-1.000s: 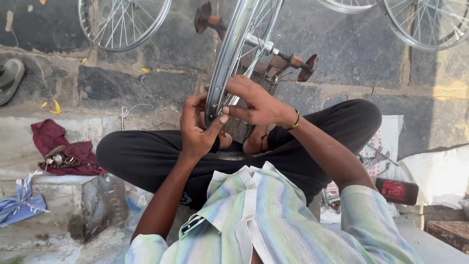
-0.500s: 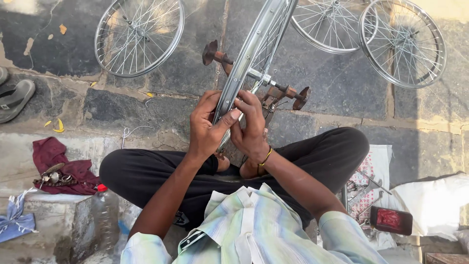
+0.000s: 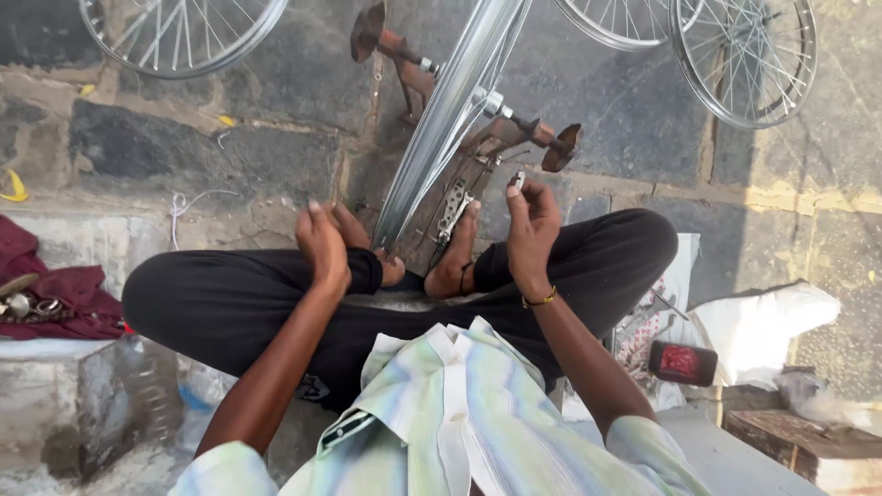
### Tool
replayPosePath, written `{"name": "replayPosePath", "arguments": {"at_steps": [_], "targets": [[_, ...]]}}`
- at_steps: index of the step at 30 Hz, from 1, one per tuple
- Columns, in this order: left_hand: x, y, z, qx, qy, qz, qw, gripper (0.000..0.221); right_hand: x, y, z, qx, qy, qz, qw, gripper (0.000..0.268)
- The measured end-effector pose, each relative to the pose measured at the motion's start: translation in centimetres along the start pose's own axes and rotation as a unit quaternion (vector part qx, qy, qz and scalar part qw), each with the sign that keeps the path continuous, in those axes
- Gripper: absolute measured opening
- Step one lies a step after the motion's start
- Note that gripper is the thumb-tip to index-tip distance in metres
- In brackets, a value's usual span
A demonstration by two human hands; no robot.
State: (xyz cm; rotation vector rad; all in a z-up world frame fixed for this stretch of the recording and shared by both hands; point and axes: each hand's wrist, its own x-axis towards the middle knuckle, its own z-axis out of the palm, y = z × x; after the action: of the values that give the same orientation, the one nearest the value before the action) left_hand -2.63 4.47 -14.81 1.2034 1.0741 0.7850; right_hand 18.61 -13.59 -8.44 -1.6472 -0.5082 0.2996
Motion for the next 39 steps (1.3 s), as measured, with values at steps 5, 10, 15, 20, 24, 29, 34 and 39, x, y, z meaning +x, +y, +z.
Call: {"name": "replayPosePath", "arguments": {"at_steps": [5, 10, 15, 20, 24, 29, 34, 39], "targets": [[4.7, -2.7, 3.2, 0.3, -0.078, 0.191, 0.931, 0.042, -4.0, 2.4, 0.1, -0.025, -0.078, 0.086, 0.993, 0.018], [10.1, -15.1, 5.0, 0.501, -0.281, 0.036, 0.817, 0.035, -5.3, 1.5, 1.1, -0.116, -0.182, 0.012, 0.976, 0.025], [7.7, -11.0, 4.8, 0.512, -0.255, 0.049, 0.819, 0.049, -7.6, 3.1, 0.2, -0.144, -0.19, 0.03, 0.971, 0.027], [7.8, -10.6, 4.9, 0.515, -0.248, 0.043, 0.819, 0.048, -8.8, 4.5, 0.1, -0.194, -0.218, 0.127, 0.948, 0.029], [7.8, -9.4, 5.2, 0.506, -0.258, 0.013, 0.823, 0.046, -8.3, 4.2, 0.9, -0.162, -0.242, 0.119, 0.949, 0.027], [7.8, -9.2, 5.2, 0.504, -0.256, 0.01, 0.825, 0.05, -8.9, 4.6, 1.4, -0.197, -0.271, 0.092, 0.938, 0.028], [7.9, -9.6, 5.2, 0.512, -0.261, -0.004, 0.818, 0.052, -7.8, 5.2, 2.0, -0.249, -0.322, -0.012, 0.913, 0.028], [7.8, -9.3, 5.3, 0.516, -0.267, -0.015, 0.814, 0.056, -6.7, 5.7, 2.8, -0.269, -0.322, -0.029, 0.907, 0.026]]}}
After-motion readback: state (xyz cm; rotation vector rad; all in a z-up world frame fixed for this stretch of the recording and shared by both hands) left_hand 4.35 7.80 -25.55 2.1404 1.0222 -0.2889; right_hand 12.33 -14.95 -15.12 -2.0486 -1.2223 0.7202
